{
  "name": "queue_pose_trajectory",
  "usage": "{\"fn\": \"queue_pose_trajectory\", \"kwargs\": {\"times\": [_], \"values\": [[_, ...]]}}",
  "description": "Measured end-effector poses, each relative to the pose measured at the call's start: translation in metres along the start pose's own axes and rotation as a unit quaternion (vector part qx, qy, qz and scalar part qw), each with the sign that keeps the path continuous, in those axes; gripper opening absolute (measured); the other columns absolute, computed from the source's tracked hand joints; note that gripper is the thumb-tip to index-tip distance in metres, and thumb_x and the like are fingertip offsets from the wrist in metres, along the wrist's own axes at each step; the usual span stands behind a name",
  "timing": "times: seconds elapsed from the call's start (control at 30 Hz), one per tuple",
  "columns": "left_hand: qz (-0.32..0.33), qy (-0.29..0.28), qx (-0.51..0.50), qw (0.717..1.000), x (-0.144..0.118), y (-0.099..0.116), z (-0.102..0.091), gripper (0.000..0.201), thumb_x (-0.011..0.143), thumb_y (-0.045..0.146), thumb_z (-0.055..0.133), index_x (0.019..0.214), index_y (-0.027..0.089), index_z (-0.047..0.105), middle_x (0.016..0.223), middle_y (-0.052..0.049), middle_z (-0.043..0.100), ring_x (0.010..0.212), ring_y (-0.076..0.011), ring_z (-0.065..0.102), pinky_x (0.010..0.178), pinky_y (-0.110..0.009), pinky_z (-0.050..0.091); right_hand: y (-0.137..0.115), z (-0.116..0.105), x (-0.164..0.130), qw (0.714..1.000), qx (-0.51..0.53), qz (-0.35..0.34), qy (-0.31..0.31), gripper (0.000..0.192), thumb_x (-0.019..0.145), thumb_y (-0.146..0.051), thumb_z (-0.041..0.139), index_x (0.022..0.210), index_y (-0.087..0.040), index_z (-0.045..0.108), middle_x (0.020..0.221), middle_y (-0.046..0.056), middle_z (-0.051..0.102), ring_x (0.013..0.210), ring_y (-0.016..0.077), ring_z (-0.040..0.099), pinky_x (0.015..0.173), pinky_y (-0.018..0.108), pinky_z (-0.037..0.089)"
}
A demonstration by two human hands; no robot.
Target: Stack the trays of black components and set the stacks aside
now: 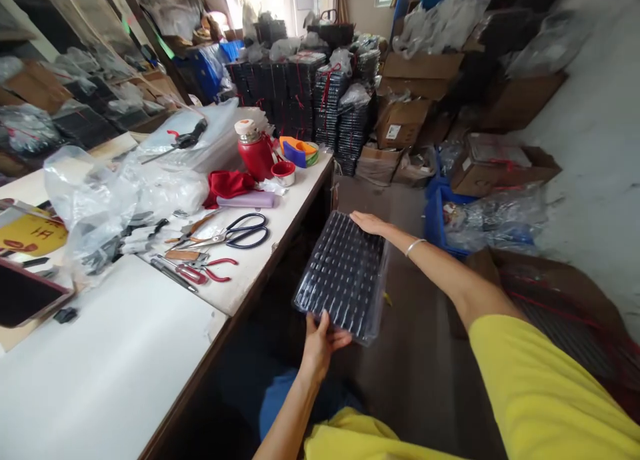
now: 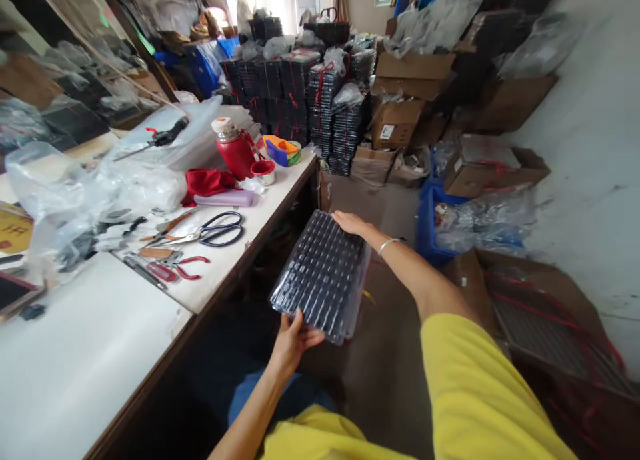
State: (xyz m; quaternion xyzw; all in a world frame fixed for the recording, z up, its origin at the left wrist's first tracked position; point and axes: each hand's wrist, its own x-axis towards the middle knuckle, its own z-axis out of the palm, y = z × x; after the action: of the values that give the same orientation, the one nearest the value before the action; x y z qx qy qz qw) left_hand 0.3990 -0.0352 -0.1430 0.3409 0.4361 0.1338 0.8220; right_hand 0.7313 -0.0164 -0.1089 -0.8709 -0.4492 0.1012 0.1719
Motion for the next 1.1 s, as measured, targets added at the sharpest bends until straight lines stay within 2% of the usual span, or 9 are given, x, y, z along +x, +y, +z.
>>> {"fn": "queue_pose_trajectory", "kwargs": {"times": [0.07, 0.17, 0.4, 0.67, 0.83, 0.93, 1.0, 1.07, 1.1], "values": [[-0.001, 0.011, 0.007, 1.000, 0.017, -0.007, 0.010, 0.057, 0.065, 0.058, 0.070, 0.095, 0.022, 0.038, 0.064, 0.004, 0.054, 0.052, -0.0167, 0.065, 0.055, -0.031, 0.057, 0.013, 0.011, 0.013, 0.999, -0.020, 0.029, -0.018, 0.033, 0.089, -0.035, 0.054, 0.116, -0.016, 0.055, 0.115, 0.008, 0.057, 0.097, 0.0199, 0.059, 0.081, 0.041, 0.051], [-0.011, 0.034, 0.020, 0.999, 0.029, -0.011, 0.013, 0.055, 0.064, 0.056, 0.072, 0.087, 0.020, 0.039, 0.058, 0.004, 0.054, 0.048, -0.0164, 0.063, 0.048, -0.026, 0.054, 0.028, 0.031, 0.022, 0.996, -0.036, 0.068, -0.039, 0.034, 0.089, -0.035, 0.054, 0.117, -0.016, 0.054, 0.117, 0.009, 0.056, 0.099, 0.0208, 0.058, 0.083, 0.043, 0.050], [-0.036, 0.064, 0.020, 0.997, 0.033, -0.014, 0.008, 0.045, 0.067, 0.042, 0.075, 0.083, 0.018, 0.041, 0.054, 0.002, 0.058, 0.045, -0.0161, 0.062, 0.046, -0.027, 0.054, 0.049, 0.052, 0.034, 0.990, -0.060, 0.100, -0.082, 0.034, 0.089, -0.037, 0.053, 0.117, -0.017, 0.055, 0.118, 0.009, 0.056, 0.101, 0.0214, 0.057, 0.086, 0.044, 0.048], [-0.046, 0.072, 0.034, 0.996, 0.033, -0.014, 0.007, 0.041, 0.069, 0.040, 0.075, 0.085, 0.016, 0.046, 0.055, 0.000, 0.061, 0.047, -0.0161, 0.063, 0.050, -0.029, 0.054, 0.047, 0.056, 0.033, 0.989, -0.072, 0.102, -0.083, 0.037, 0.091, -0.044, 0.048, 0.114, -0.016, 0.056, 0.114, 0.009, 0.058, 0.102, 0.0216, 0.057, 0.089, 0.046, 0.045], [-0.063, 0.077, 0.100, 0.990, 0.031, -0.019, 0.002, 0.042, 0.069, 0.049, 0.072, 0.083, 0.015, 0.052, 0.052, -0.001, 0.059, 0.045, -0.0161, 0.060, 0.049, -0.031, 0.053, 0.030, 0.050, 0.025, 0.991, -0.068, 0.099, -0.056, 0.040, 0.092, -0.046, 0.043, 0.112, -0.015, 0.058, 0.118, 0.011, 0.057, 0.110, 0.0252, 0.053, 0.095, 0.051, 0.037], [-0.060, 0.085, 0.156, 0.982, 0.024, -0.019, -0.011, 0.054, 0.068, 0.058, 0.068, 0.093, 0.012, 0.055, 0.066, -0.009, 0.066, 0.058, -0.0230, 0.066, 0.056, -0.037, 0.055, 0.013, 0.042, 0.015, 0.992, -0.050, 0.114, -0.015, 0.048, 0.093, -0.048, 0.038, 0.116, -0.011, 0.057, 0.126, 0.019, 0.052, 0.121, 0.0340, 0.042, 0.101, 0.059, 0.022], [-0.036, 0.111, 0.204, 0.972, 0.022, -0.010, -0.026, 0.067, 0.071, 0.062, 0.061, 0.110, 0.009, 0.051, 0.091, -0.020, 0.067, 0.081, -0.0313, 0.067, 0.067, -0.044, 0.054, 0.005, 0.039, -0.002, 0.990, -0.025, 0.137, 0.031, 0.053, 0.092, -0.047, 0.038, 0.129, -0.010, 0.047, 0.137, 0.023, 0.041, 0.129, 0.0369, 0.031, 0.102, 0.061, 0.013], [0.015, 0.140, 0.257, 0.956, 0.030, 0.009, -0.039, 0.078, 0.075, 0.062, 0.056, 0.129, 0.009, 0.037, 0.122, -0.026, 0.055, 0.114, -0.0363, 0.054, 0.088, -0.050, 0.046, -0.002, 0.042, -0.032, 0.981, 0.014, 0.175, 0.082, 0.059, 0.092, -0.045, 0.038, 0.142, -0.013, 0.029, 0.147, 0.022, 0.026, 0.134, 0.0363, 0.021, 0.103, 0.060, 0.010], [0.046, 0.137, 0.281, 0.949, 0.038, 0.020, -0.044, 0.081, 0.077, 0.060, 0.056, 0.136, 0.012, 0.029, 0.135, -0.024, 0.045, 0.127, -0.0353, 0.042, 0.098, -0.049, 0.039, -0.005, 0.046, -0.051, 0.973, 0.040, 0.199, 0.105, 0.064, 0.092, -0.045, 0.039, 0.144, -0.013, 0.021, 0.151, 0.022, 0.017, 0.136, 0.0364, 0.016, 0.104, 0.060, 0.010]]}}
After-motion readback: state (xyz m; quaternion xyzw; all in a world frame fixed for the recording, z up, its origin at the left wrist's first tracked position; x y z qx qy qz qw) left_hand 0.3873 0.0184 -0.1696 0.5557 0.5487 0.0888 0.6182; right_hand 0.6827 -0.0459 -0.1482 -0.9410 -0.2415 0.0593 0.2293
